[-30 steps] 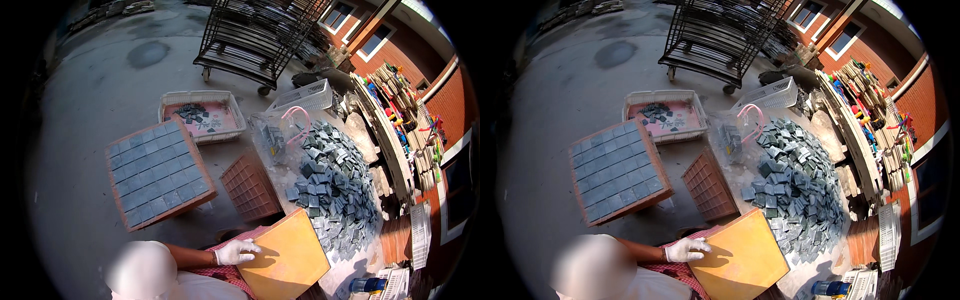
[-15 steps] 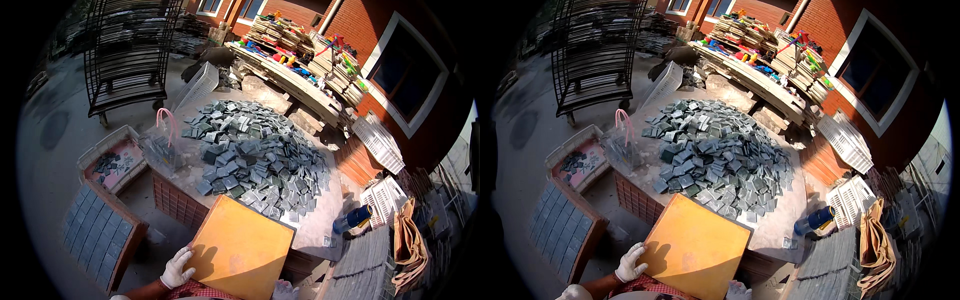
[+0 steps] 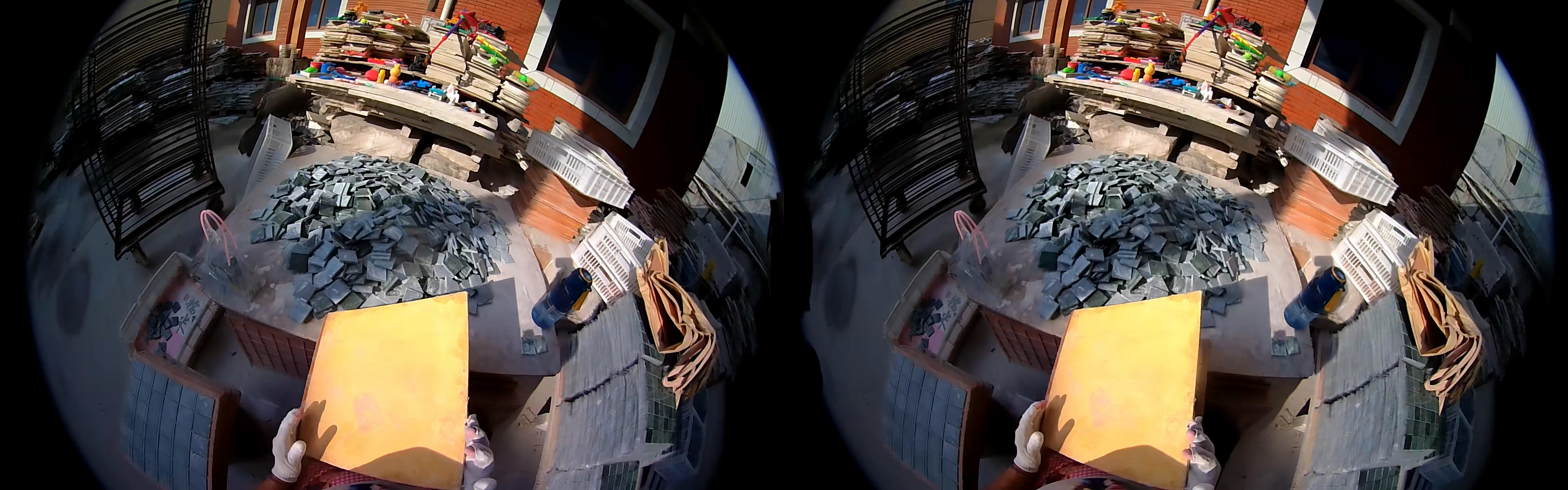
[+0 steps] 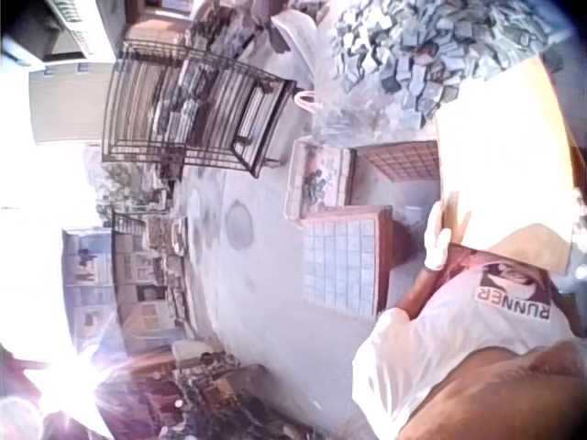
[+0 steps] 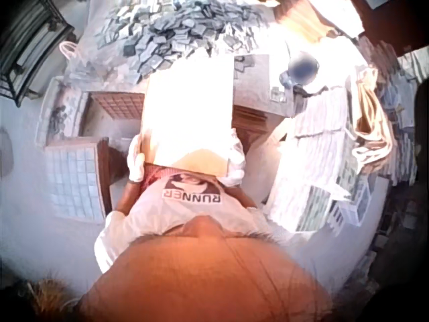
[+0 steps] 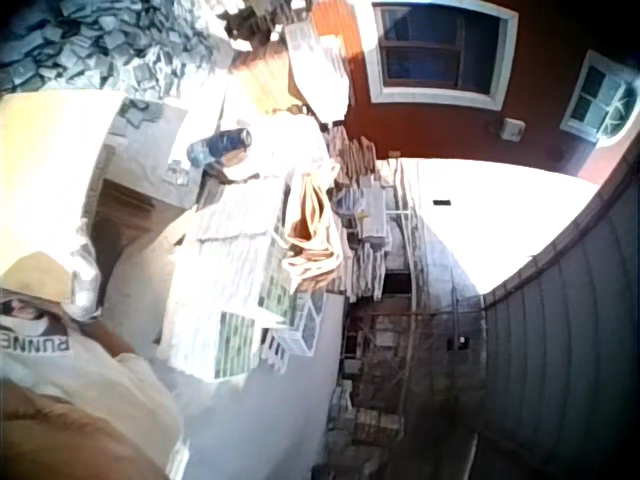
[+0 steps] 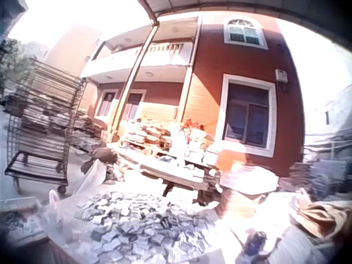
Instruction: The person places small square tiles into a grid frame on a workbench, then flips the frame to reveal the assembled tile sheet. They repeat this process with another frame, filling it with tiles and flipping it over. The person wears gloves and works in an outdoor area with piles of tiles and stacked materials.
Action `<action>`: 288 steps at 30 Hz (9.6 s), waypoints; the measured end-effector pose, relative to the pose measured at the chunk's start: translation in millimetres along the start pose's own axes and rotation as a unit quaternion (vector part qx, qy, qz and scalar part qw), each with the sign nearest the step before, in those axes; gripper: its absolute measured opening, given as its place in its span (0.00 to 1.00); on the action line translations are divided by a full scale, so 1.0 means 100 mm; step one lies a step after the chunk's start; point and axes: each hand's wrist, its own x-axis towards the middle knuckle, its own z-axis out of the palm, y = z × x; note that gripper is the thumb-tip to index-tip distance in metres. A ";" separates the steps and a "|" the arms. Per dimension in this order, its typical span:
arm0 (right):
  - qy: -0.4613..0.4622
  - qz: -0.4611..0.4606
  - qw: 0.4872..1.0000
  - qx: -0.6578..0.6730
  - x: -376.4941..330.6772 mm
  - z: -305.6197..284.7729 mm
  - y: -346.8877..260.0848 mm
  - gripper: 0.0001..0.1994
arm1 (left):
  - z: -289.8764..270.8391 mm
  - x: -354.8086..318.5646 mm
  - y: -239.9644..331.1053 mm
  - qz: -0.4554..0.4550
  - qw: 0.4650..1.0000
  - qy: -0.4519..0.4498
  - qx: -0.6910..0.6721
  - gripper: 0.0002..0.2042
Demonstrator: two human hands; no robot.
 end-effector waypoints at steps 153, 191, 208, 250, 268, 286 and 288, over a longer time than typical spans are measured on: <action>0.146 -0.045 0.765 -0.626 1.53 -1.07 0.54 0.22 | 0.86 1.17 -1.08 0.138 0.625 -0.442 0.628 0.40; 0.127 -0.031 0.611 -0.781 0.16 -1.03 -0.17 0.20 | 0.80 0.86 -1.09 0.158 0.612 -0.423 0.649 0.36; -0.105 -0.038 0.475 -0.873 0.24 -0.80 0.57 0.35 | -0.44 0.60 -0.59 0.044 0.617 -0.195 0.761 0.37; 0.035 0.245 0.715 -0.654 0.17 -1.00 0.15 0.31 | -0.77 0.36 -0.61 -0.041 0.884 -0.034 0.465 0.42; 0.249 0.243 0.787 -0.509 -0.14 -0.83 0.29 0.18 | -0.85 0.92 -0.79 -0.325 0.935 -0.053 0.132 0.23; 0.030 0.271 0.893 -0.357 0.61 0.48 1.04 0.16 | -1.49 -0.51 0.66 -0.179 0.910 0.356 0.114 0.18; -0.078 0.319 0.866 -0.377 0.63 0.65 1.45 0.16 | -1.81 -1.01 0.73 -0.135 0.874 0.444 0.144 0.18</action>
